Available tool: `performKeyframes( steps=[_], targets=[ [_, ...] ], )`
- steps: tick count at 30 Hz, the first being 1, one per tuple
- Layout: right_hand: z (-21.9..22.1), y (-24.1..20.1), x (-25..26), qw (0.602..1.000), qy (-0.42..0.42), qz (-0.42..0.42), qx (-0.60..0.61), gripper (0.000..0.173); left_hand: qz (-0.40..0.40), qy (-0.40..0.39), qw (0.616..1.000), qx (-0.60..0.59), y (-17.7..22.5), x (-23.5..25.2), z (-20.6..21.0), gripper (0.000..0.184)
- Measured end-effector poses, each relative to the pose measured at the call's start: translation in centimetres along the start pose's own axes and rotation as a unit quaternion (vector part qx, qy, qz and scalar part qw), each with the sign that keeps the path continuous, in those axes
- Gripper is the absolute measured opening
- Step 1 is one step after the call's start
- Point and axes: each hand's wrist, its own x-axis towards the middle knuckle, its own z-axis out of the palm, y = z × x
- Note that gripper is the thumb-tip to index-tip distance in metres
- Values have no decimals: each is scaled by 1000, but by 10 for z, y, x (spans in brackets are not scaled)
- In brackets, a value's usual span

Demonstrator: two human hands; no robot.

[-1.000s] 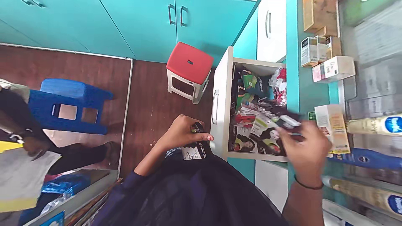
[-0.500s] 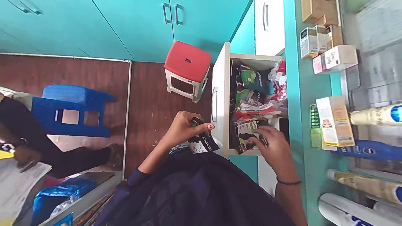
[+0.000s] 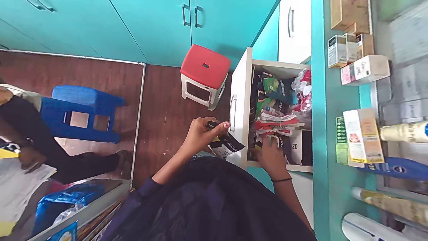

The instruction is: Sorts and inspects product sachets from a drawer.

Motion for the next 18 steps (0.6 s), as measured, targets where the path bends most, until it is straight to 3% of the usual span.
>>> performKeyframes(
  steps=[2, 4, 7, 9, 11, 13, 15, 16, 18],
  targets=[
    [-18, 3, -13, 995, 68, -62, 36, 61, 4, -2, 1000, -3, 3, 2, 1, 28],
    [-35, 1, -26, 965, 152, -180, 115, 56, 7, -1, 1000, 3, 6, 3, 4, 27],
    [-59, -18, -38, 899, 79, -355, 242, 74, 21, 4, 1000, 13, 13, 13, 16, 27],
    [-60, -42, -45, 892, 114, -379, 218, 66, 49, -12, 999, 2, 20, 19, 21, 26],
    [-57, -54, -47, 883, 181, -385, 200, 33, 90, -45, 994, -34, 28, 24, 17, 25],
    [-61, -51, -51, 862, 197, -406, 229, 31, 124, -97, 985, -67, 29, 31, 3, 36],
    [-70, -41, -59, 828, 194, -416, 322, 26, 116, -158, 980, -46, 19, 36, -9, 59],
    [-74, -35, -62, 804, 189, -414, 383, 16, 99, -190, 976, -28, 9, 38, -14, 62],
    [-80, -25, -65, 742, 165, -403, 510, 13, 71, -248, 966, -23, -13, 42, -12, 48]
  ],
)
